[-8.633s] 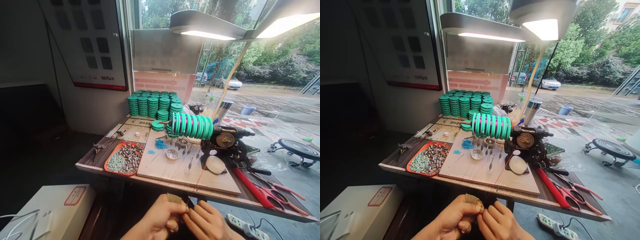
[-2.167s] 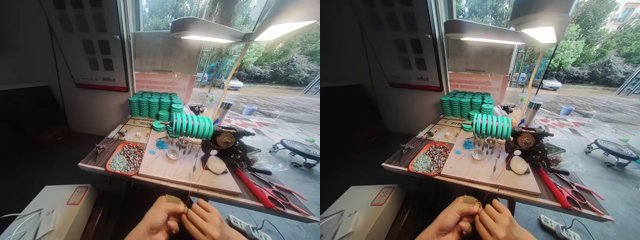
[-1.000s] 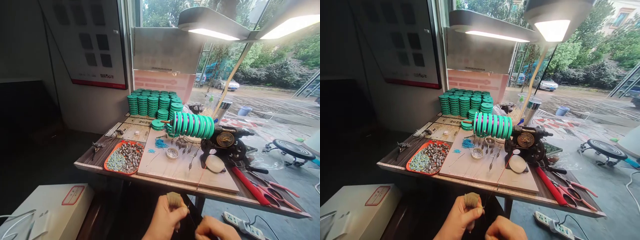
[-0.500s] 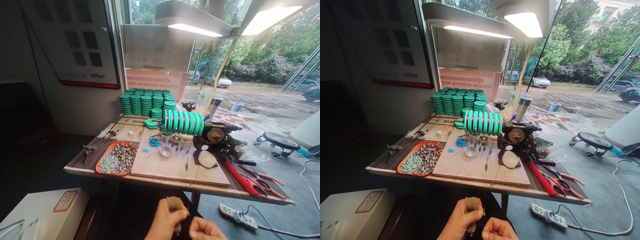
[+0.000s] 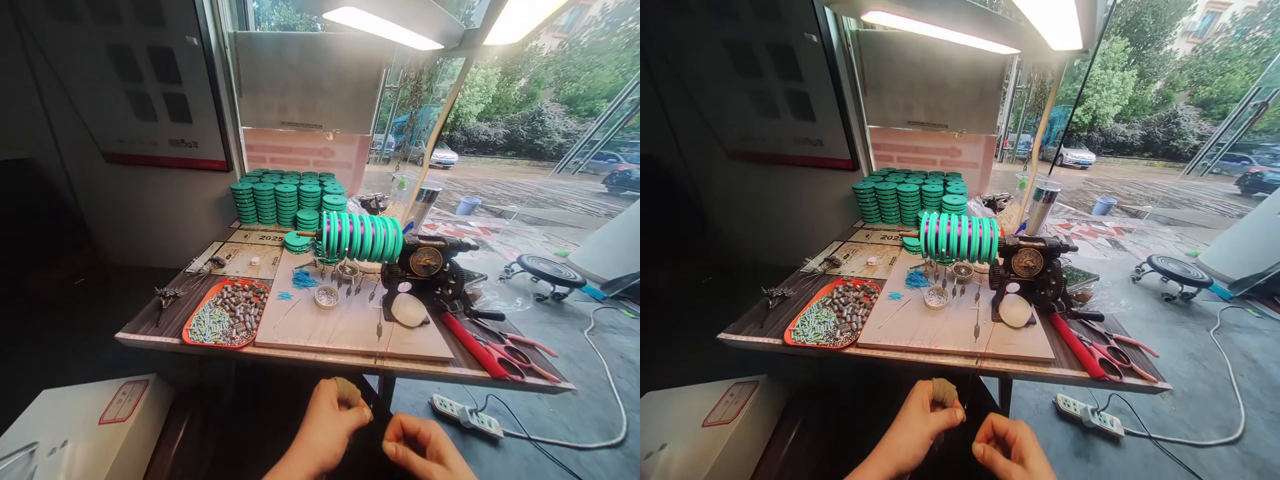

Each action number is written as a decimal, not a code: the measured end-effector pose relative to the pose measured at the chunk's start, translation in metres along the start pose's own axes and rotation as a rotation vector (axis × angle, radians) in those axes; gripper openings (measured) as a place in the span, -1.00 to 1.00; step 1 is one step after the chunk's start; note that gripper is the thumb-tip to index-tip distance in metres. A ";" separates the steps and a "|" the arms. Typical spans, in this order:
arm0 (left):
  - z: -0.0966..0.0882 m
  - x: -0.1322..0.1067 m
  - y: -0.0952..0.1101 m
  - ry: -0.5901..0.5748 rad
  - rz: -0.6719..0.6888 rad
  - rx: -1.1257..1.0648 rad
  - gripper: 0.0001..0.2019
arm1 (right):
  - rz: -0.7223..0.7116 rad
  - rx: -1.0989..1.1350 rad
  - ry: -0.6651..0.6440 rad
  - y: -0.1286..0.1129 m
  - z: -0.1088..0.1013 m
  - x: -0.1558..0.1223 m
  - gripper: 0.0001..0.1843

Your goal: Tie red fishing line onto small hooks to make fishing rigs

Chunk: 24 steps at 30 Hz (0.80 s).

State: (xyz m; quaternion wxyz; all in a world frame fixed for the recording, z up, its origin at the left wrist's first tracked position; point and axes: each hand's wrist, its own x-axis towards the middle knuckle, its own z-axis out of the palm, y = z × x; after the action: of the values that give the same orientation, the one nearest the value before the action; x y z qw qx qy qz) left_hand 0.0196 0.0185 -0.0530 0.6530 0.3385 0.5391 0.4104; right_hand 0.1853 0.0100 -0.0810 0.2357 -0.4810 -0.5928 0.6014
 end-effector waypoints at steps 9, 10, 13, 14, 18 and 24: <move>-0.004 0.005 0.004 -0.158 -0.227 -0.173 -0.93 | -0.115 -0.163 0.035 -0.009 0.000 0.027 -0.72; -0.004 0.004 0.005 -0.145 -0.230 -0.181 -0.93 | -0.108 -0.142 0.011 -0.008 0.000 0.029 -0.73; -0.001 0.003 0.007 -0.104 -0.213 -0.190 -0.94 | -0.081 -0.087 -0.071 -0.007 -0.002 0.033 -0.75; 0.000 0.002 0.008 -0.100 -0.212 -0.193 -0.94 | -0.077 -0.078 -0.083 -0.008 -0.003 0.033 -0.75; 0.001 -0.001 0.010 -0.116 -0.264 -0.231 -0.93 | -0.133 -0.133 -0.010 -0.017 -0.009 0.033 -0.79; -0.003 -0.001 0.007 -0.180 -0.309 -0.318 -0.89 | -0.256 -0.259 0.065 -0.021 -0.001 0.035 -0.79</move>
State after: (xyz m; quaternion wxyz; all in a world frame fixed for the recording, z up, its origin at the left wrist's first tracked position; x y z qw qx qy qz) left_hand 0.0151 0.0209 -0.0477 0.7985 0.1803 0.4526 0.3536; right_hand 0.1652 0.0448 -0.0712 0.2655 -0.4470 -0.7138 0.4693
